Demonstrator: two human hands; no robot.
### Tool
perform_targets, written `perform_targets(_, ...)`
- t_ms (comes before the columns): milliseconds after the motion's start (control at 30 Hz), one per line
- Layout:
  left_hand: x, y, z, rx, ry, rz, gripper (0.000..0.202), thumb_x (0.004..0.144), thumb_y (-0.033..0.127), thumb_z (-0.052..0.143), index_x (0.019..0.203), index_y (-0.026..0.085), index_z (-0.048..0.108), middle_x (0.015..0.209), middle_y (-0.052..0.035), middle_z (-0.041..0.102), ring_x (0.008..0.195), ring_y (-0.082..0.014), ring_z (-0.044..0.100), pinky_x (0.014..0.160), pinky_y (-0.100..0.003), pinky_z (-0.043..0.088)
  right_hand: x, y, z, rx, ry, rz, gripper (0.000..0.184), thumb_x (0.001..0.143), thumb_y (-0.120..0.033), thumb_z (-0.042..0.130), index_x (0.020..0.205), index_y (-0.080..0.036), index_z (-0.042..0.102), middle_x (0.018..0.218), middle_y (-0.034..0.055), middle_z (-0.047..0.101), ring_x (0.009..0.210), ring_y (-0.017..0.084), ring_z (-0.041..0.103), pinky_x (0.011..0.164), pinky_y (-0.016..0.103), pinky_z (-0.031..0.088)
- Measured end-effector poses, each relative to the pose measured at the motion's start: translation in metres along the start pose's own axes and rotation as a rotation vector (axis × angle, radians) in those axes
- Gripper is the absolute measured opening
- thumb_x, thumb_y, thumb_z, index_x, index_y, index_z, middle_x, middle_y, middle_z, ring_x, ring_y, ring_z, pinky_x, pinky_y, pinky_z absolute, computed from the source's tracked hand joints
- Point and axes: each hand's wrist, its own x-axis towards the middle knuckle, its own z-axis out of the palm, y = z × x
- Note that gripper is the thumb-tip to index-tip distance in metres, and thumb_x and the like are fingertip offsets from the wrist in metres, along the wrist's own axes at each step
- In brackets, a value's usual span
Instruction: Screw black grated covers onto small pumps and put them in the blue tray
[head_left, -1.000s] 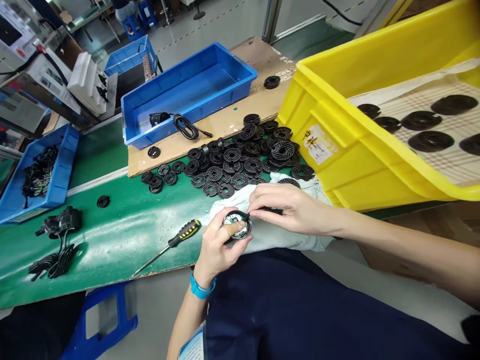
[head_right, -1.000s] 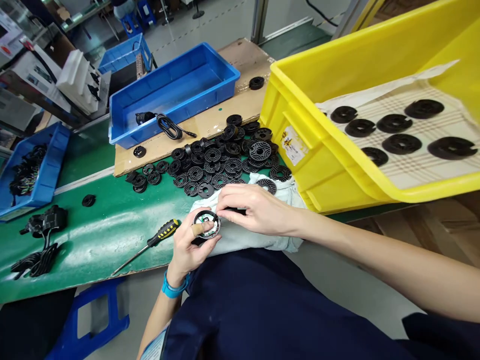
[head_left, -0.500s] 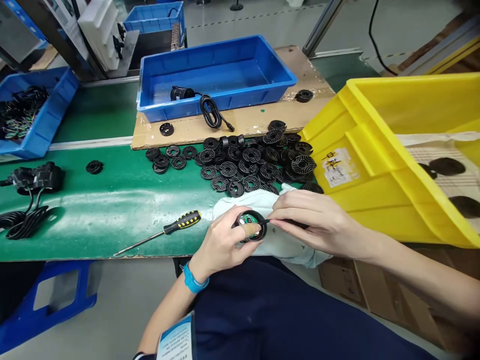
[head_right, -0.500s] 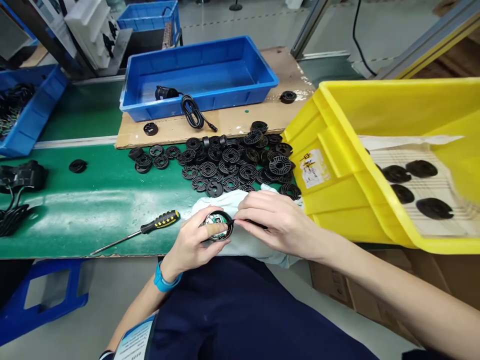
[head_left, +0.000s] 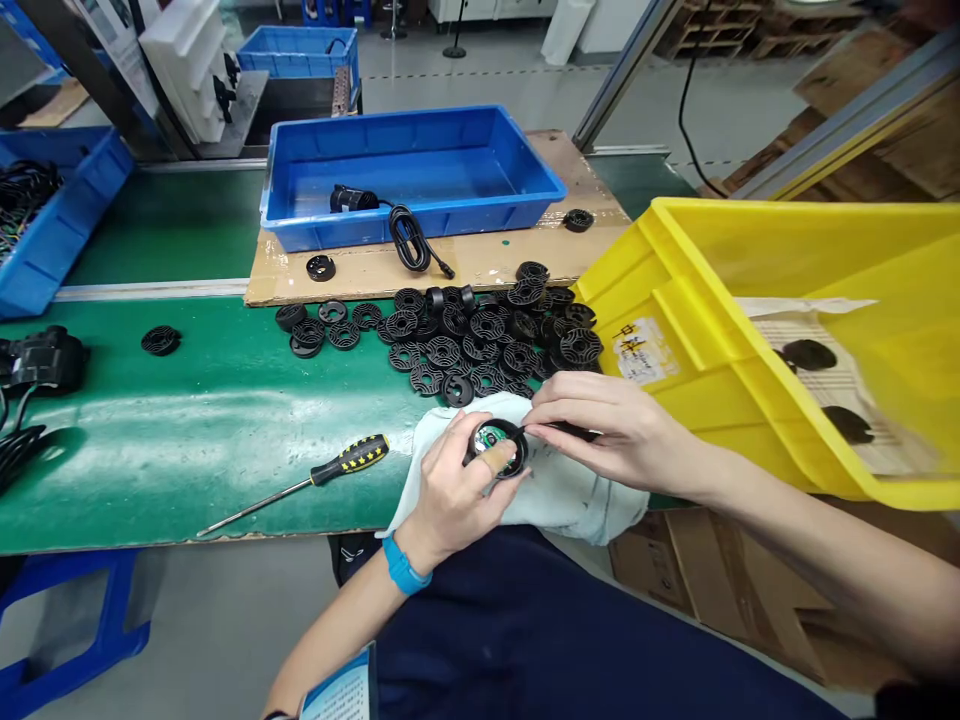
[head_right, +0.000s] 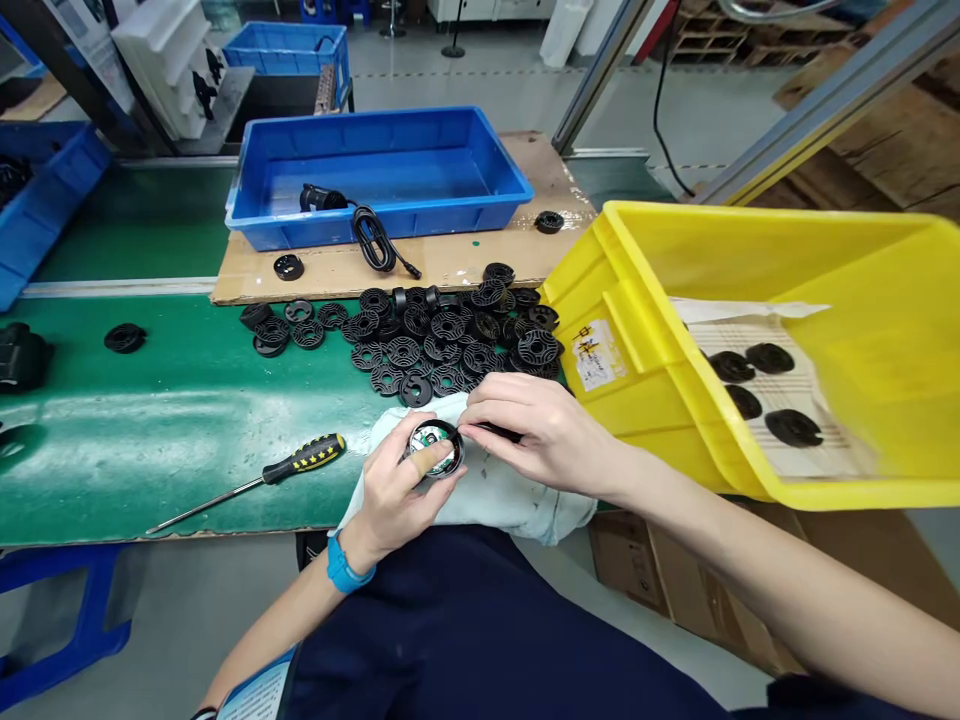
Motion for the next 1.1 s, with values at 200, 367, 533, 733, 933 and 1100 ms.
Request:
perform_targets(200, -0.01, 0.001, 0.007, 0.031, -0.027, -0.022, 0.032, 0.091, 0.021, 0.076, 0.119, 0.021, 0.061, 0.127, -0.0177, 0.067, 0.117, -0.0287, 0.071, 0.099, -0.052, 0.064, -0.007, 0.0, 0.004, -0.027, -0.003, 0.005, 0.011, 0.099, -0.009, 0.064, 0.103, -0.019, 0.066, 0.087, 0.0062, 0.07, 0.079, 0.019, 0.066, 0.069, 0.034, 0.053)
perform_targets(367, -0.01, 0.001, 0.009, 0.047, -0.022, -0.042, 0.035, 0.092, 0.022, 0.075, 0.123, 0.022, 0.06, 0.129, -0.0169, 0.068, 0.118, -0.0289, 0.071, 0.102, -0.052, 0.063, -0.009, -0.002, 0.004, -0.078, 0.023, -0.018, 0.013, 0.096, -0.006, 0.067, 0.104, -0.016, 0.066, 0.087, 0.0076, 0.071, 0.077, 0.02, 0.066, 0.067, 0.034, 0.052)
perform_targets(533, -0.01, 0.002, 0.011, -0.011, 0.044, -0.106, 0.056, 0.092, 0.026, 0.075, 0.141, 0.023, 0.047, 0.127, -0.0157, 0.072, 0.118, -0.0279, 0.074, 0.103, -0.05, 0.064, -0.008, -0.002, 0.006, -0.066, 0.033, -0.024, 0.014, 0.094, -0.004, 0.069, 0.103, -0.015, 0.066, 0.086, 0.0083, 0.07, 0.075, 0.02, 0.065, 0.066, 0.034, 0.052)
perform_targets(733, -0.011, 0.003, 0.009, -0.027, 0.042, -0.144, 0.067, 0.092, 0.025, 0.076, 0.15, 0.018, 0.044, 0.131, -0.0192, 0.072, 0.123, -0.0297, 0.072, 0.109, -0.05, 0.061, -0.006, -0.002, 0.006, -0.057, 0.035, -0.025, 0.013, 0.095, -0.006, 0.069, 0.104, -0.015, 0.067, 0.086, 0.008, 0.07, 0.075, 0.02, 0.066, 0.065, 0.034, 0.052)
perform_targets(933, -0.013, 0.003, 0.006, -0.079, -0.031, -0.16, 0.091, 0.088, 0.053, 0.079, 0.158, 0.017, 0.033, 0.149, -0.0266, 0.058, 0.143, -0.0349, 0.058, 0.115, -0.057, 0.054, -0.009, 0.0, 0.008, -0.052, 0.051, -0.052, 0.011, 0.095, -0.007, 0.07, 0.102, -0.015, 0.066, 0.085, 0.0076, 0.069, 0.075, 0.02, 0.065, 0.066, 0.034, 0.052)
perform_targets(1100, -0.003, 0.005, -0.013, -0.102, -0.104, -0.18, 0.083, 0.099, 0.067, 0.053, 0.159, 0.015, 0.03, 0.154, -0.0275, 0.051, 0.149, -0.0367, 0.049, 0.119, -0.063, 0.046, -0.007, -0.001, 0.009, -0.067, 0.076, -0.063, 0.009, 0.096, -0.008, 0.069, 0.1, -0.015, 0.066, 0.084, 0.0066, 0.069, 0.074, 0.019, 0.065, 0.064, 0.033, 0.051)
